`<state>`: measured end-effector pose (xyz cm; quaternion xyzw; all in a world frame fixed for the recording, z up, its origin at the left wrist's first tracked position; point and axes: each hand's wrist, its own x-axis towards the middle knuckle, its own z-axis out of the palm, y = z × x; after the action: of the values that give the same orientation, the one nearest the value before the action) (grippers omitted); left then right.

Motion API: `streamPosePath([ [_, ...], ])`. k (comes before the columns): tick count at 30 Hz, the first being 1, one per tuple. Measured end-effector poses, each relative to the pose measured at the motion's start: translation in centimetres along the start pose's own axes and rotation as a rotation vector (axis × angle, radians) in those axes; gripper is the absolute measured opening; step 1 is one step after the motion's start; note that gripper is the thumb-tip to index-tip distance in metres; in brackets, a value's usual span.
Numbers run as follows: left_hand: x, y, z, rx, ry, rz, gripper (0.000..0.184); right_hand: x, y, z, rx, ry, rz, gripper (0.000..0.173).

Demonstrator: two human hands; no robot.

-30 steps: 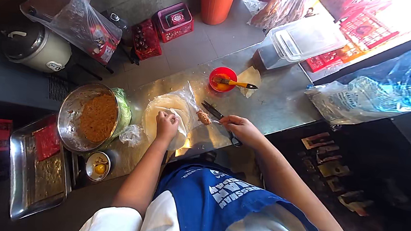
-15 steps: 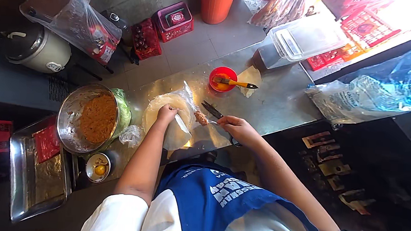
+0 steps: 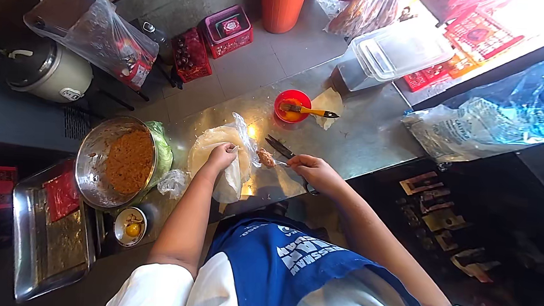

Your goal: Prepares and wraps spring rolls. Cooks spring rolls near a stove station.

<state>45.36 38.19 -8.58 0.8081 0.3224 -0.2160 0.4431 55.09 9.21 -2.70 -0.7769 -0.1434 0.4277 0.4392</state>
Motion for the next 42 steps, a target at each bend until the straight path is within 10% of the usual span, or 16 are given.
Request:
streamPosePath([
  [9,-0.8,0.7,-1.2,-0.178,-0.140,0.012,0.048,0.0,0.2,-0.2,-0.009,-0.002,0.004,0.022],
  [19,0.0,1.2,0.2,0.229,-0.008,0.031,0.032,0.0,0.0,0.0,-0.012,-0.007,0.012,0.021],
  [28,-1.7,1.0,-2.0,-0.285,-0.144,0.142,0.010,-0.2,-0.2,0.0,0.015,-0.005,-0.004,0.021],
  [35,-10.3,2.2,-6.7,0.202,0.149,0.092,0.025,-0.9,-0.9,-0.8,0.046,0.031,-0.060,0.021],
  [42,-15.8,1.3,-8.1,0.088,0.521,0.271,0.034,-0.8,-1.7,-0.7,0.061,0.047,-0.106,0.021],
])
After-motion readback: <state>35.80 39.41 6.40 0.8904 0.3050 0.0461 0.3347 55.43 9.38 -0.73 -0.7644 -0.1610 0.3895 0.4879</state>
